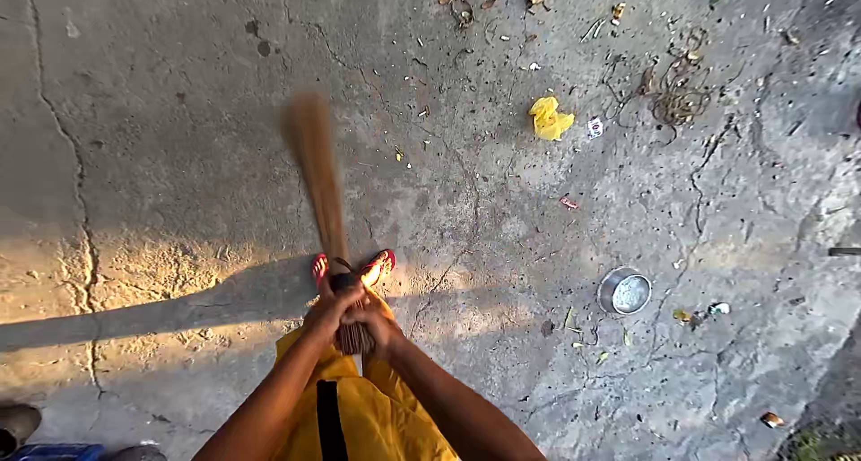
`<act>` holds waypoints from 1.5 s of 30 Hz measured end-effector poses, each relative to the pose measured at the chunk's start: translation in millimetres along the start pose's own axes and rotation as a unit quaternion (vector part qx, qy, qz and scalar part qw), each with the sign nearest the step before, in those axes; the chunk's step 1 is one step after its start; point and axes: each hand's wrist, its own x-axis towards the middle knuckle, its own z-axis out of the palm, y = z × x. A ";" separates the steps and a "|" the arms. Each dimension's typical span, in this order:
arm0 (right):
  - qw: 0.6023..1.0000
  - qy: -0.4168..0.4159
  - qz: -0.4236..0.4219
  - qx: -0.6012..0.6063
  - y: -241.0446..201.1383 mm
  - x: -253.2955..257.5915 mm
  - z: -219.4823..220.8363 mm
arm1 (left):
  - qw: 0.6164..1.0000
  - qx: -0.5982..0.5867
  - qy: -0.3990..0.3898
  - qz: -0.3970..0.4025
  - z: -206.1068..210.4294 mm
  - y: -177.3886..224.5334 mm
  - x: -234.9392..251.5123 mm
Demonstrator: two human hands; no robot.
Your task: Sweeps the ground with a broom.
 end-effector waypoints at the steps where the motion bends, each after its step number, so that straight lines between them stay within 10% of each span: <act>1: 0.999 -0.027 0.028 -0.009 -21.3 12.4 -3.3 | 0.999 0.005 0.038 -0.007 2.3 9.2 14.8; 5: 0.984 0.053 -0.030 0.167 -53.7 23.9 -29.6 | 0.983 0.161 -0.073 -0.056 53.5 40.3 76.0; 8: 0.877 0.218 -0.210 0.373 -51.8 20.6 -35.0 | 0.862 0.363 -0.297 -0.192 115.9 64.0 106.5; 10: 0.844 0.296 -0.253 0.368 -72.6 22.1 -24.2 | 0.810 0.383 -0.392 -0.208 138.2 73.1 127.3; 13: 0.883 0.322 -0.232 0.251 -93.3 26.9 21.3 | 0.838 0.263 -0.460 -0.133 98.8 105.0 122.2; 19: 0.985 0.125 -0.048 0.111 -112.4 61.5 111.5 | 0.967 0.029 -0.244 -0.068 -46.4 173.6 75.1; 24: 0.997 0.034 0.037 0.063 -196.8 112.7 101.6 | 0.998 0.019 0.021 -0.047 -33.1 212.8 127.1; 27: 0.960 0.126 -0.042 0.247 -203.7 109.8 63.9 | 0.965 0.210 -0.120 -0.102 24.5 214.5 174.2; 31: 0.843 0.285 -0.199 0.411 -227.5 90.6 46.9 | 0.817 0.402 -0.350 -0.218 118.6 241.4 201.6; 36: 0.905 0.294 -0.161 0.263 -247.7 76.7 111.9 | 0.846 0.213 -0.465 -0.147 61.4 288.6 172.0; 41: 0.981 0.108 -0.069 0.147 -254.4 106.5 153.4 | 0.968 0.084 -0.221 -0.086 -25.4 324.4 136.7; 45: 0.994 0.045 -0.017 0.097 -331.0 141.4 116.4 | 0.997 0.066 0.000 -0.044 5.0 343.0 194.4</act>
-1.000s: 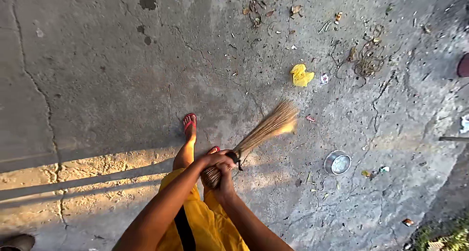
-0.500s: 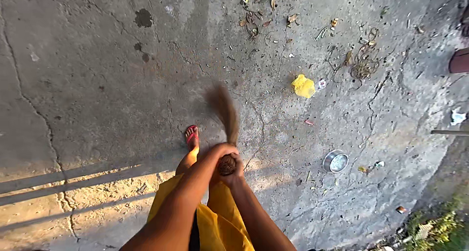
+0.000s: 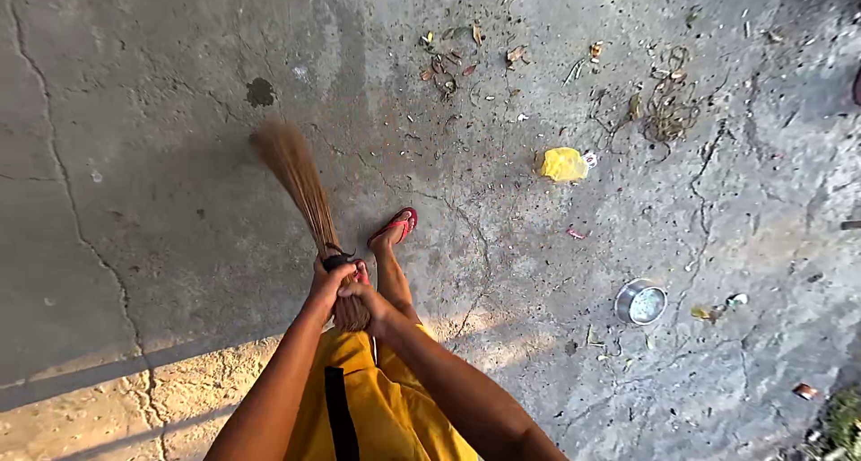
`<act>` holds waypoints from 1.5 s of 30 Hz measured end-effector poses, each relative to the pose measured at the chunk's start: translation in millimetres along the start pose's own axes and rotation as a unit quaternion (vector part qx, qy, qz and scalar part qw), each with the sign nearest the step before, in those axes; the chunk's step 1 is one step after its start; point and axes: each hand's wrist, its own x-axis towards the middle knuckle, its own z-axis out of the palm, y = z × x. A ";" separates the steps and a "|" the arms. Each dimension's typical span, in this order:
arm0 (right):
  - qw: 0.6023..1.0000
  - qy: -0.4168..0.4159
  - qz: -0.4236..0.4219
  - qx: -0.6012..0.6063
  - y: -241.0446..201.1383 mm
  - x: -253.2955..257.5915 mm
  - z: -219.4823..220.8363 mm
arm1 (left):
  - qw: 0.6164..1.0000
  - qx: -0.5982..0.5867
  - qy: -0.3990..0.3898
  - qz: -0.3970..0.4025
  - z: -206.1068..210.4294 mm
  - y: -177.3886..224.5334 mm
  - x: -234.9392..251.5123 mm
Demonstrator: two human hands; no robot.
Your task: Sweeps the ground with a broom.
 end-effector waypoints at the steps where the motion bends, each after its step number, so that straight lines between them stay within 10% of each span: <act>1: 0.999 0.000 0.001 0.033 -19.2 4.4 -14.7 | 0.999 0.031 -0.005 0.006 18.4 5.5 18.5; 8: 0.874 0.243 -0.221 0.359 -68.2 -49.7 -79.3 | 0.823 0.402 -0.357 -0.181 201.3 46.3 59.3; 12: 0.917 0.263 -0.180 0.240 -74.6 -81.9 -31.7 | 0.840 0.273 -0.447 -0.139 173.6 75.5 23.2; 18: 0.994 0.015 -0.034 0.105 -94.1 -67.3 22.2 | 0.970 0.078 -0.227 -0.043 62.5 121.2 -27.6; 23: 1.000 0.004 0.018 0.024 -186.3 -9.2 9.3 | 0.998 0.066 -0.012 -0.003 86.9 156.9 45.6; 26: 0.971 0.086 -0.074 0.212 -200.8 -8.7 -32.4 | 0.963 0.217 -0.151 -0.049 148.2 163.1 92.0; 30: 0.865 0.265 -0.221 0.363 -219.8 -27.0 -48.7 | 0.808 0.412 -0.389 -0.164 249.5 189.0 106.2; 35: 0.898 0.287 -0.206 0.263 -238.3 -31.5 10.3 | 0.785 0.302 -0.527 -0.123 211.7 228.5 108.9; 41: 0.987 0.076 -0.069 0.121 -237.6 7.7 90.3 | 0.969 0.070 -0.237 -0.019 59.9 271.2 67.6; 45: 1.000 0.012 0.019 0.005 -290.1 54.5 98.2 | 1.000 0.001 -0.010 -0.013 41.7 284.7 100.0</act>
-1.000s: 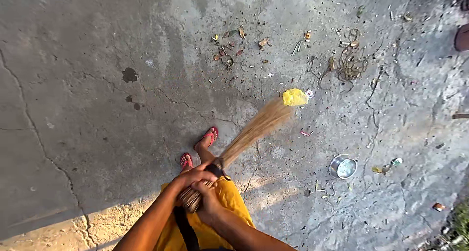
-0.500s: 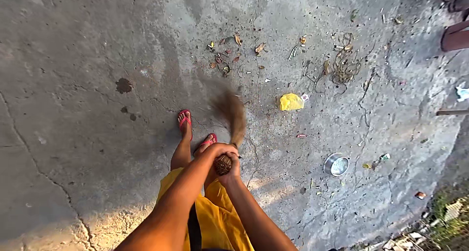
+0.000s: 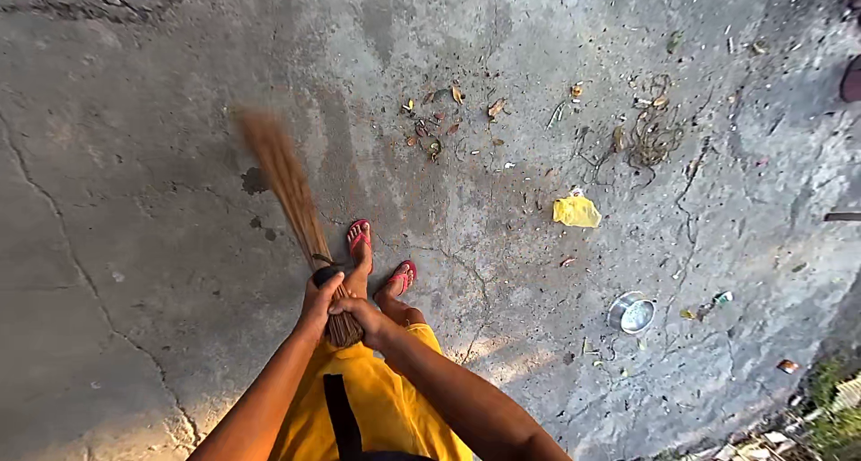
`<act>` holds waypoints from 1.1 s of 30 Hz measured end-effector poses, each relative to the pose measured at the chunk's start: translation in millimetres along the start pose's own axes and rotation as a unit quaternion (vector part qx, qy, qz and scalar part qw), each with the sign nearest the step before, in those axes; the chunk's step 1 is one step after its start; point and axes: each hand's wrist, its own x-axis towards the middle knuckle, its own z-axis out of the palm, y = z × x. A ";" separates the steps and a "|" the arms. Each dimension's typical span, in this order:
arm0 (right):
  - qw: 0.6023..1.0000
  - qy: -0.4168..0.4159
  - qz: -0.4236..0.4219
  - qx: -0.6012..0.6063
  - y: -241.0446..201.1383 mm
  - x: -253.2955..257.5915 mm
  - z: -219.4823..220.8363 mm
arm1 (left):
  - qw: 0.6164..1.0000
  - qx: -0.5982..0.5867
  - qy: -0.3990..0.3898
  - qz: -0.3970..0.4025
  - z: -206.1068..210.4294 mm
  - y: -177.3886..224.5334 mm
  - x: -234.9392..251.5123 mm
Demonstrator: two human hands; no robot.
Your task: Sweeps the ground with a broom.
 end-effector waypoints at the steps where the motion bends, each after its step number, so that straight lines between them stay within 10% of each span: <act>1: 1.000 -0.006 0.015 -0.002 -13.9 4.9 -7.8 | 1.000 0.016 0.013 0.003 8.0 1.5 12.0; 7: 0.896 0.224 -0.166 0.344 -9.6 -11.2 -62.1 | 0.879 0.340 -0.294 -0.159 121.7 10.3 63.1; 12: 0.871 0.298 -0.233 0.312 -26.9 -39.4 -35.3 | 0.807 0.308 -0.481 -0.152 149.8 31.2 54.1; 19: 0.977 0.102 -0.133 0.130 -35.7 -33.2 -1.0 | 0.957 0.092 -0.272 -0.043 54.9 68.4 10.1; 22: 0.993 0.053 -0.086 0.067 -93.0 -9.5 -17.3 | 0.993 0.081 -0.088 -0.007 71.8 89.2 35.5; 25: 0.981 0.045 -0.108 0.152 -131.7 1.1 -58.9 | 0.985 0.157 -0.075 -0.001 124.5 100.1 75.7; 30: 0.846 0.193 -0.265 0.422 -133.0 -37.9 -114.1 | 0.800 0.463 -0.348 -0.158 260.4 102.4 96.9; 33: 0.831 0.262 -0.298 0.389 -154.8 -76.2 -119.6 | 0.743 0.446 -0.478 -0.143 308.2 103.9 90.7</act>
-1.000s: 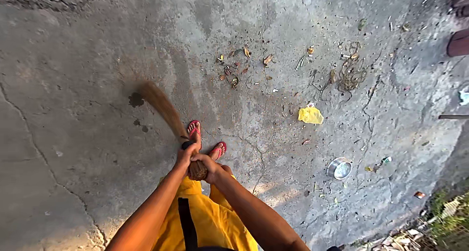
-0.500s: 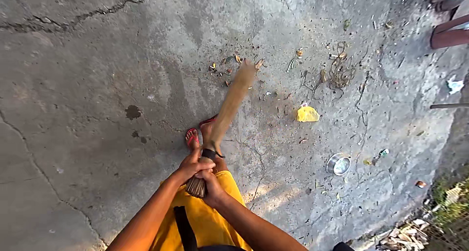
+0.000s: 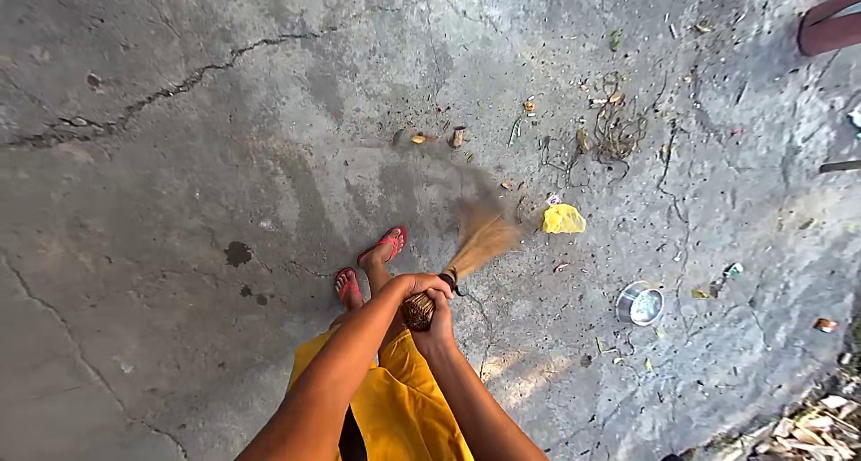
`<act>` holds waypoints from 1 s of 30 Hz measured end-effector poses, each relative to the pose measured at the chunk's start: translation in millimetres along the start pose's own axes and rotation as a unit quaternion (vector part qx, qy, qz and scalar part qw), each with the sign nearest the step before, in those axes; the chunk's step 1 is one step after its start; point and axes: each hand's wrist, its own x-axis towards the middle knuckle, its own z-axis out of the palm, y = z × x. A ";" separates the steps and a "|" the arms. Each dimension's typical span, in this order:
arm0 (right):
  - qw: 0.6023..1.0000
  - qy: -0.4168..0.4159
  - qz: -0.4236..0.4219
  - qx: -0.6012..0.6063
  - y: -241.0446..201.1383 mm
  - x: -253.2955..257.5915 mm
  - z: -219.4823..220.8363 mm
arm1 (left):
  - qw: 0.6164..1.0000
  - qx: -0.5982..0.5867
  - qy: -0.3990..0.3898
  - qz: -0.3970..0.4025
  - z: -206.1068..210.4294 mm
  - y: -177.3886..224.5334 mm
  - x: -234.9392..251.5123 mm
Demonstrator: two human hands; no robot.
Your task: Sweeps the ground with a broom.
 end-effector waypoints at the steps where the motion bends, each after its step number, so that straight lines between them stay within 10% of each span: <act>1: 1.000 -0.012 0.000 -0.015 -9.3 -9.4 1.8 | 0.999 -0.003 -0.014 0.036 3.9 6.4 -4.8; 6: 0.966 -0.157 0.174 -0.111 -12.5 -41.4 -1.3 | 0.973 -0.153 0.140 0.098 28.6 -8.2 -97.9; 13: 0.875 -0.292 0.248 -0.295 -10.5 39.0 123.0 | 0.793 -0.329 0.504 0.091 -61.1 -16.4 -120.7; 19: 0.990 -0.080 0.114 0.038 -56.0 94.5 98.4 | 0.965 -0.066 0.236 -0.095 -103.1 78.4 -4.2; 22: 0.991 0.021 -0.008 0.131 -77.1 78.3 92.5 | 0.986 0.046 0.075 -0.145 -82.4 125.2 33.2; 30: 0.971 -0.129 -0.035 0.200 -133.6 -84.2 66.0 | 0.981 0.157 -0.045 0.105 -36.8 162.8 -137.2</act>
